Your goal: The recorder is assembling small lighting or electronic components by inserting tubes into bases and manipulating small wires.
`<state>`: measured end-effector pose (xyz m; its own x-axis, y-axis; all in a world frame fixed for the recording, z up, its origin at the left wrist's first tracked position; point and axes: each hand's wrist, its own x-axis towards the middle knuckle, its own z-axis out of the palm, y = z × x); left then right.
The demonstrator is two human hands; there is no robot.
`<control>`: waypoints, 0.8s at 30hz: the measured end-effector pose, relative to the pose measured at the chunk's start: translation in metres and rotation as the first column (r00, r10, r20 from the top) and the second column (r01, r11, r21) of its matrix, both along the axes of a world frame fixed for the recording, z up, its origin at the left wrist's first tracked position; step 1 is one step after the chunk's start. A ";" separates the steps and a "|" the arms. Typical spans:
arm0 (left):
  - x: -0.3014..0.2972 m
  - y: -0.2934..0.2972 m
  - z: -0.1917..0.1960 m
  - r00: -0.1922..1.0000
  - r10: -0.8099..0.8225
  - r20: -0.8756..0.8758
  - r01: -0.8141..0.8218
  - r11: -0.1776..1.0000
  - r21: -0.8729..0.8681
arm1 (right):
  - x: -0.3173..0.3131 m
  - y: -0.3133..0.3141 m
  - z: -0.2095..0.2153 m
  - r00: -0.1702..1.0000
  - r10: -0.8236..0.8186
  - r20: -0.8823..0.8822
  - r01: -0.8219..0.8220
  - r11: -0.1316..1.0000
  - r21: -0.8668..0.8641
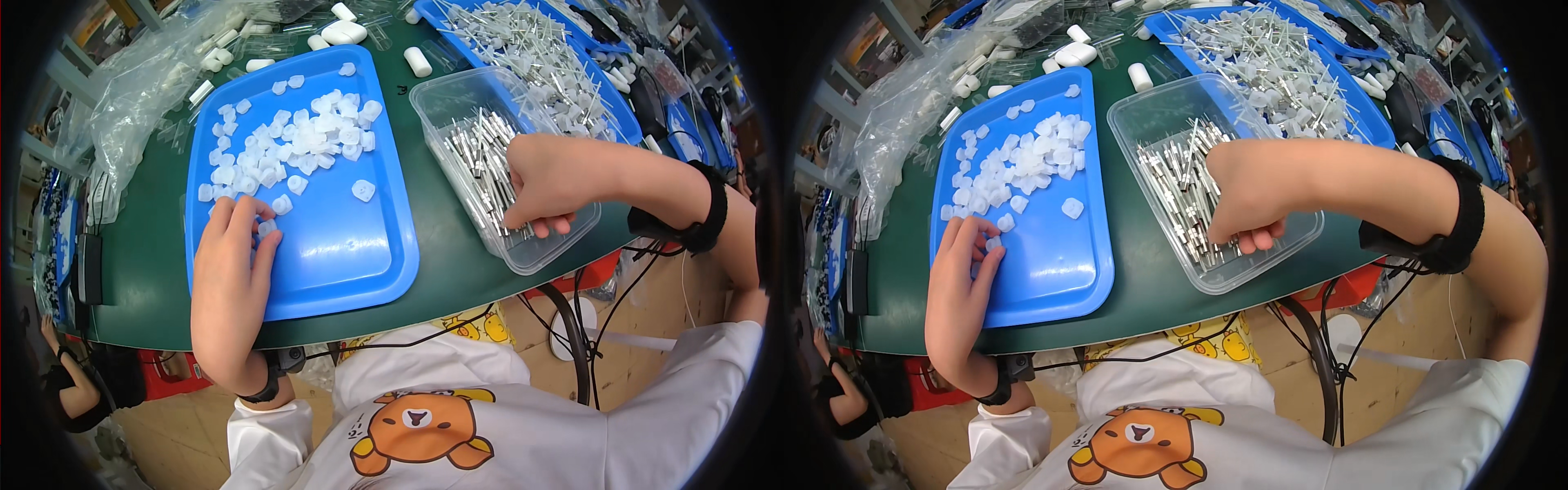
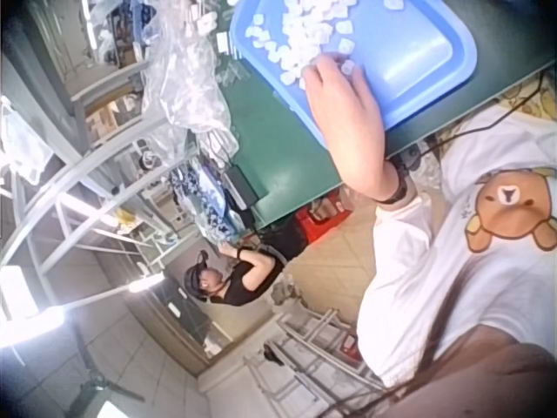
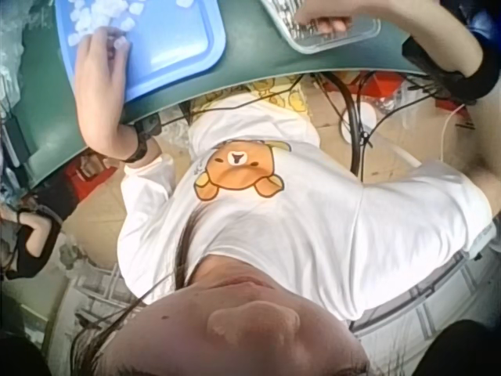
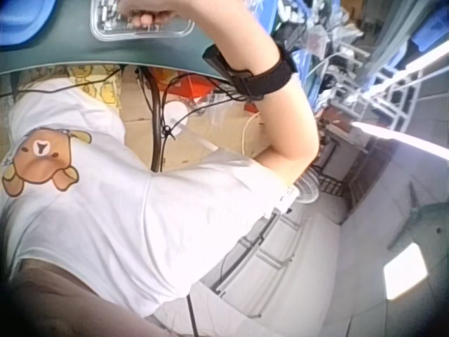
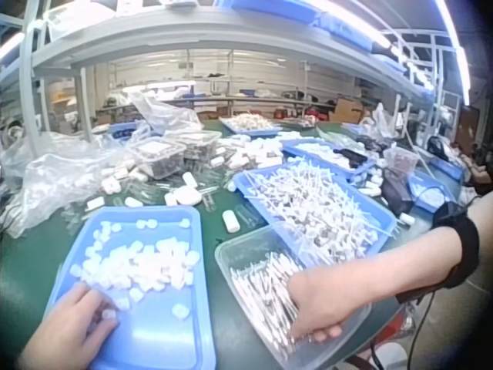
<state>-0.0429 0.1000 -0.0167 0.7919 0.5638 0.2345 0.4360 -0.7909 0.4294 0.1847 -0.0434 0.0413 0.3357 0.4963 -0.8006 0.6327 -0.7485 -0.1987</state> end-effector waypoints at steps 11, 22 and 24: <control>-0.001 0.000 0.001 1.000 0.009 0.002 -0.009 1.000 -0.011 | 0.002 0.003 0.012 1.000 0.023 0.016 -0.021 0.996 -0.082; -0.001 -0.002 0.003 1.000 0.016 -0.005 -0.016 0.999 -0.036 | 0.006 0.005 0.041 0.952 0.253 0.174 -0.195 0.936 -0.292; -0.001 -0.001 0.002 1.000 0.018 -0.006 -0.018 0.999 -0.038 | 0.004 0.006 0.043 0.948 0.246 0.203 -0.180 0.938 -0.297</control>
<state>-0.0438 0.0986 -0.0142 0.7830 0.5863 0.2079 0.4524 -0.7661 0.4566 0.1887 -0.0376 0.0841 0.4399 0.3519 -0.8262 0.7865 -0.5950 0.1653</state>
